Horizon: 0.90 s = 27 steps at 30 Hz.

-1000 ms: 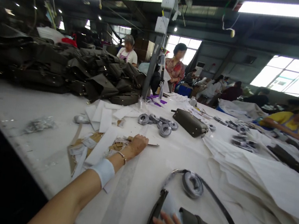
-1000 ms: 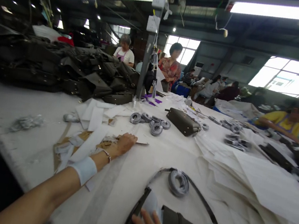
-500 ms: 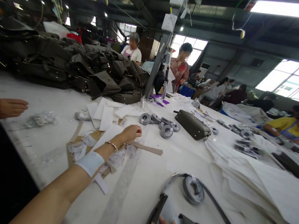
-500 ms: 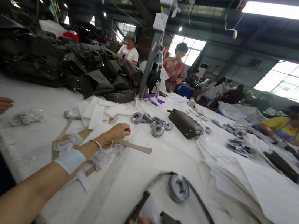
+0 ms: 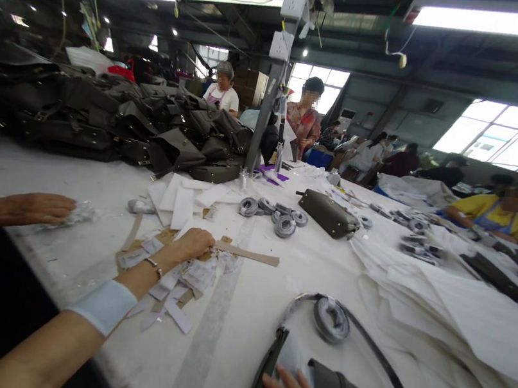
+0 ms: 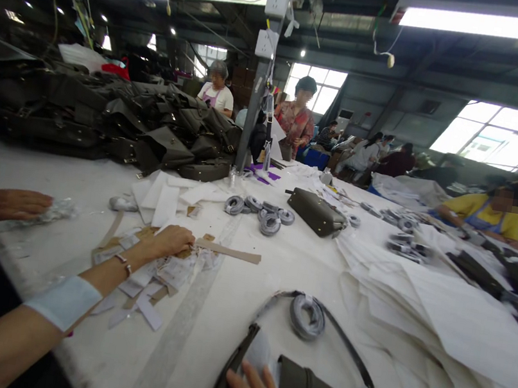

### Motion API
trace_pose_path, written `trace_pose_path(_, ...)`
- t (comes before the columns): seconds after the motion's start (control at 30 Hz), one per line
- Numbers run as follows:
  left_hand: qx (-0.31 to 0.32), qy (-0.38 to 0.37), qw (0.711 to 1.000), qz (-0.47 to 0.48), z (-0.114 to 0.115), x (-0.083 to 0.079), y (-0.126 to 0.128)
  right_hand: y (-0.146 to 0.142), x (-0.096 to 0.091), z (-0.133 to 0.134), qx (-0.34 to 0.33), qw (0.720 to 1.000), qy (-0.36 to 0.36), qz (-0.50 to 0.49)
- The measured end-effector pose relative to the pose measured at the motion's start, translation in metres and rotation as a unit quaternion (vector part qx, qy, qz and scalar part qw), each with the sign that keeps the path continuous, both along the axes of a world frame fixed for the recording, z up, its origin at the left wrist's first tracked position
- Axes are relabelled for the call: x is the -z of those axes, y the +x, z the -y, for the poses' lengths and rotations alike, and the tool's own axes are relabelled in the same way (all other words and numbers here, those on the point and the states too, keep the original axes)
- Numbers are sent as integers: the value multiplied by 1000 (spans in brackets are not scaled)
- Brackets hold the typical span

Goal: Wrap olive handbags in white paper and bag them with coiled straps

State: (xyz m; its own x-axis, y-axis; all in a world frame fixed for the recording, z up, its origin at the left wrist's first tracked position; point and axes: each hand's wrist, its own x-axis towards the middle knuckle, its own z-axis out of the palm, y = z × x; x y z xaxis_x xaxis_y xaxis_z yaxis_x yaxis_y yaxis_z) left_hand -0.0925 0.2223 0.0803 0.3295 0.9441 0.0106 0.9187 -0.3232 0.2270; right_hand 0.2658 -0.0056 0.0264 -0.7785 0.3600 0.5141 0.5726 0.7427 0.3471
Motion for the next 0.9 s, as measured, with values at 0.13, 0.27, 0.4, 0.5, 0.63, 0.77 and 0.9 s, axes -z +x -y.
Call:
trace_pose_path(0.13,-22,24,999,23,-1,-2,7,-1,-4,3,17,1000,-4,23)
trace_pose_path(0.27,-44,40,992,108,-5,-24,-1,-2,-5,5,16,1000,-20,8)
trace_pose_path(0.4,-42,30,972,230,-10,-57,-12,-2,-7,5,12,999,-38,-5)
trace_pose_path(0.5,-64,28,954,290,-10,-72,-13,-3,-8,5,21,999,-45,3)
trace_pose_path(0.63,-72,20,929,362,-11,-79,-2,-7,-15,8,31,998,-45,12)
trace_pose_path(0.77,-44,-10,906,422,-12,-87,12,-10,-23,13,48,997,-62,-4)
trace_pose_path(0.9,-11,-34,881,472,-7,-96,32,-13,-20,14,41,996,-70,-46)
